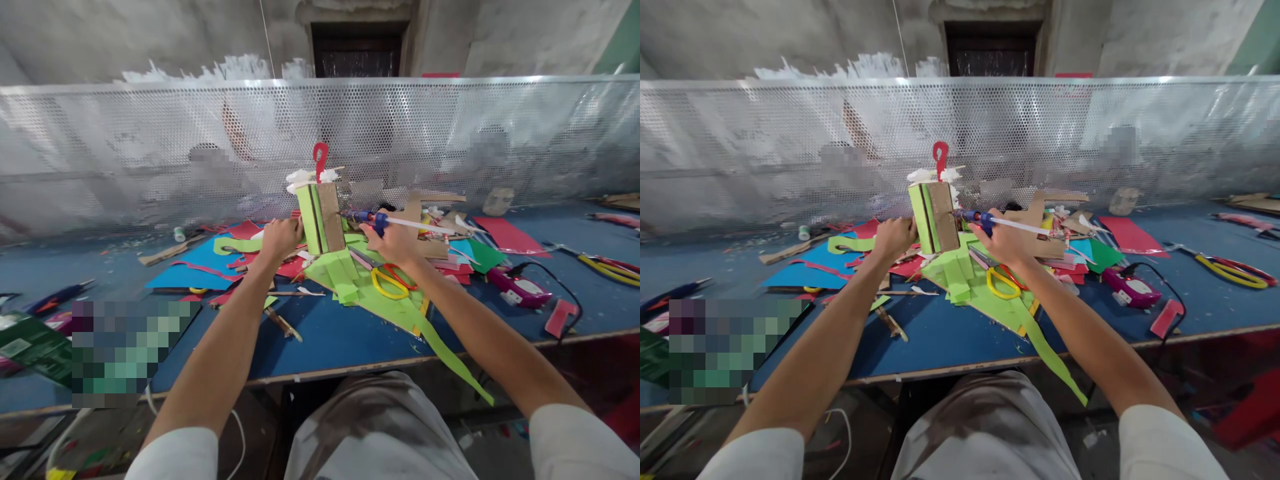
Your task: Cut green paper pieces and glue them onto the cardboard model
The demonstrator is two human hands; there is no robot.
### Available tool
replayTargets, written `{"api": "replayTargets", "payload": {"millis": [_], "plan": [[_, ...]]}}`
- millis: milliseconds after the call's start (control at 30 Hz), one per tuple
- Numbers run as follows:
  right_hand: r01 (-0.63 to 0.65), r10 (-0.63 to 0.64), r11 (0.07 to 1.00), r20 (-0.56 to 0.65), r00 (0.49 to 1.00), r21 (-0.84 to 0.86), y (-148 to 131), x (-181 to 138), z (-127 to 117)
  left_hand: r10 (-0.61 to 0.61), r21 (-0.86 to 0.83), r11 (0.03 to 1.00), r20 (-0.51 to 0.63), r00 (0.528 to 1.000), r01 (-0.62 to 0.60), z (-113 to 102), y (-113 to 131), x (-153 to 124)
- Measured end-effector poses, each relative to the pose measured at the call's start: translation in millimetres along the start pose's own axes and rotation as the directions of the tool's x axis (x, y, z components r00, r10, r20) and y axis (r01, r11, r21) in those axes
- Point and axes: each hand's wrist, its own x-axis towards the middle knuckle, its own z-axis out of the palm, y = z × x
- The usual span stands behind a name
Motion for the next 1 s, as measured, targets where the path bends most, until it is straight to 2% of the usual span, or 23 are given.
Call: {"api": "replayTargets", "payload": {"millis": [167,233,367,567,767,1000], "plan": [[0.056,-0.056,0.998,0.162,0.985,0.008,-4,-2,0,-0.041,-0.008,0.999,-0.004,0.999,0.041,2,-3,1],[0.045,-0.043,0.999,0.147,0.988,-0.006,-1,-2,1,-0.048,-0.005,0.999,0.007,0.999,0.048,3,-5,3],[-0.017,0.019,0.999,0.039,0.999,-0.041,4,1,1,-0.046,-0.008,0.999,0.007,0.999,0.046,5,-6,5],[0.081,-0.074,0.996,0.196,0.978,-0.031,-5,-1,-2,-0.068,-0.016,0.998,0.007,0.998,0.068,7,-8,6],[0.002,-0.007,0.999,0.133,0.991,0.033,7,1,-3,-0.114,-0.029,0.993,-0.007,0.993,0.114,3,-6,3],[0.047,-0.052,0.998,0.117,0.992,0.043,12,1,-2,-0.126,-0.026,0.992,-0.015,0.992,0.125,1,-5,1]]}}
